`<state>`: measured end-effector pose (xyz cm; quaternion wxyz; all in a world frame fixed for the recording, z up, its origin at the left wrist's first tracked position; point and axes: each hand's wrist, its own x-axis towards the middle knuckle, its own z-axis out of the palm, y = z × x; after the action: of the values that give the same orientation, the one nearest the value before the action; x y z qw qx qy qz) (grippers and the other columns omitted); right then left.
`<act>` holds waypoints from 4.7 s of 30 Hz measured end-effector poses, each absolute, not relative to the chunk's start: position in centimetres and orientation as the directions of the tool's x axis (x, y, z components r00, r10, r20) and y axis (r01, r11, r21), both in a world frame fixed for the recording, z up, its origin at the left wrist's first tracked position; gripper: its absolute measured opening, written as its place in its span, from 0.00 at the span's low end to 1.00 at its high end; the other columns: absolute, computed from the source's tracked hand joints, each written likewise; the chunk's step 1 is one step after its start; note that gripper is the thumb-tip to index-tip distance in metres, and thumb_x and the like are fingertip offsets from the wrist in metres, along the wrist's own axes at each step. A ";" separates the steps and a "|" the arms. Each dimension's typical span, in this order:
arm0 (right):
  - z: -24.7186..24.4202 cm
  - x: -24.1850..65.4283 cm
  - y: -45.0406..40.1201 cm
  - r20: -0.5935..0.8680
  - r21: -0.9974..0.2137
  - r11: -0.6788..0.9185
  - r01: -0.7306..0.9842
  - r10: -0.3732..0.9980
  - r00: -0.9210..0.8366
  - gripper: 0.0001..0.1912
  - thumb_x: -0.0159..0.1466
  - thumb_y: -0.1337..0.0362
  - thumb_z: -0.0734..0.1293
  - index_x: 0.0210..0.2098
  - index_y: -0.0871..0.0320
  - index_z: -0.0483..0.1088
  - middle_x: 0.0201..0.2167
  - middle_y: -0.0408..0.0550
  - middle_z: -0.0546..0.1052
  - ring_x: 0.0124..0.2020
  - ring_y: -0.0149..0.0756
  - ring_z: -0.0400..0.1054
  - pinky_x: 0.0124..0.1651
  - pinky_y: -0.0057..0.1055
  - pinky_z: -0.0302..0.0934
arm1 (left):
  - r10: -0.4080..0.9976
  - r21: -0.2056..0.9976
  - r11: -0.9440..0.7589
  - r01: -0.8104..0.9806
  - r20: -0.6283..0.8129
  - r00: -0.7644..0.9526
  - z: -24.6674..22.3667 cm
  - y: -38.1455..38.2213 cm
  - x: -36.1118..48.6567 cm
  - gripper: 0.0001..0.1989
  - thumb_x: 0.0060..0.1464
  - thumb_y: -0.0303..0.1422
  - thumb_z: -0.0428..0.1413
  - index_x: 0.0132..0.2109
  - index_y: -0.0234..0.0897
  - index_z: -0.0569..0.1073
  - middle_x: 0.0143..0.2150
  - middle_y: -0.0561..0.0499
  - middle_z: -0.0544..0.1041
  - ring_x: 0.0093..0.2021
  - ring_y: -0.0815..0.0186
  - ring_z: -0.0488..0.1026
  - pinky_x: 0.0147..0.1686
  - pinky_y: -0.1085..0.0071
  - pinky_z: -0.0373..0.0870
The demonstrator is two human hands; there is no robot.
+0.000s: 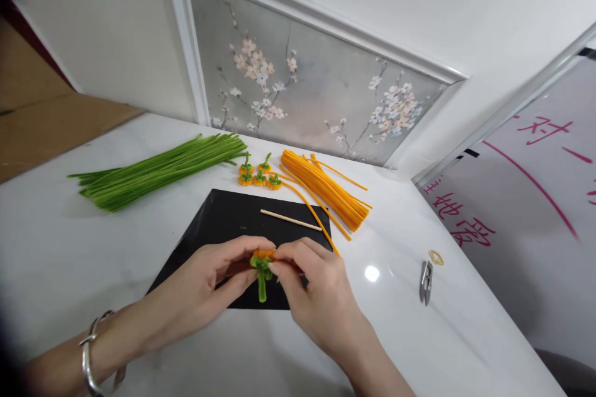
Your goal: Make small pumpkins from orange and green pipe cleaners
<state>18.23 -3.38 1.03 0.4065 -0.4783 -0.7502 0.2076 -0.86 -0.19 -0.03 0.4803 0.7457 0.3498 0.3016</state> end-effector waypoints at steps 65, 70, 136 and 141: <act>0.5 17.4 -3.3 0.316 -0.878 0.351 0.326 0.936 -0.158 0.06 0.64 0.61 0.66 0.37 0.57 0.68 0.27 0.42 0.70 0.26 0.28 0.66 0.26 0.23 0.64 | 0.867 0.980 -0.167 0.103 0.096 0.489 1.0 -0.6 -0.4 0.08 0.60 0.35 0.53 0.43 0.39 0.75 0.36 0.52 0.77 0.36 0.66 0.72 0.36 0.74 0.69; 0.1 16.6 -3.4 0.258 -0.928 0.284 0.242 0.957 -0.133 0.06 0.66 0.62 0.64 0.34 0.57 0.66 0.25 0.41 0.70 0.24 0.27 0.67 0.26 0.22 0.63 | 0.886 0.941 -0.280 0.192 0.177 0.429 0.6 -1.0 -0.4 0.09 0.61 0.33 0.52 0.43 0.40 0.76 0.34 0.54 0.78 0.32 0.68 0.72 0.33 0.76 0.68; -1.3 16.2 -2.7 0.503 -0.647 0.473 0.598 0.854 -0.131 0.08 0.65 0.70 0.61 0.37 0.57 0.72 0.30 0.48 0.75 0.30 0.35 0.71 0.34 0.31 0.68 | 0.862 0.742 -0.503 0.444 0.394 0.318 -0.6 0.2 -0.9 0.26 0.54 0.20 0.50 0.59 0.43 0.68 0.55 0.49 0.72 0.53 0.61 0.70 0.55 0.65 0.66; -1.9 16.2 -2.4 0.191 -0.924 0.208 0.319 0.978 -0.086 0.09 0.66 0.61 0.61 0.35 0.57 0.71 0.25 0.45 0.75 0.23 0.31 0.71 0.28 0.27 0.68 | 0.791 0.670 -0.611 0.421 0.508 0.341 -0.4 0.1 -1.2 0.23 0.58 0.25 0.50 0.60 0.45 0.67 0.60 0.49 0.68 0.60 0.60 0.65 0.59 0.64 0.63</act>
<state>16.15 -2.36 -1.91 0.4451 -0.5089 -0.6373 0.3699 -1.21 0.11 -0.43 0.2167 0.7896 0.3839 0.4269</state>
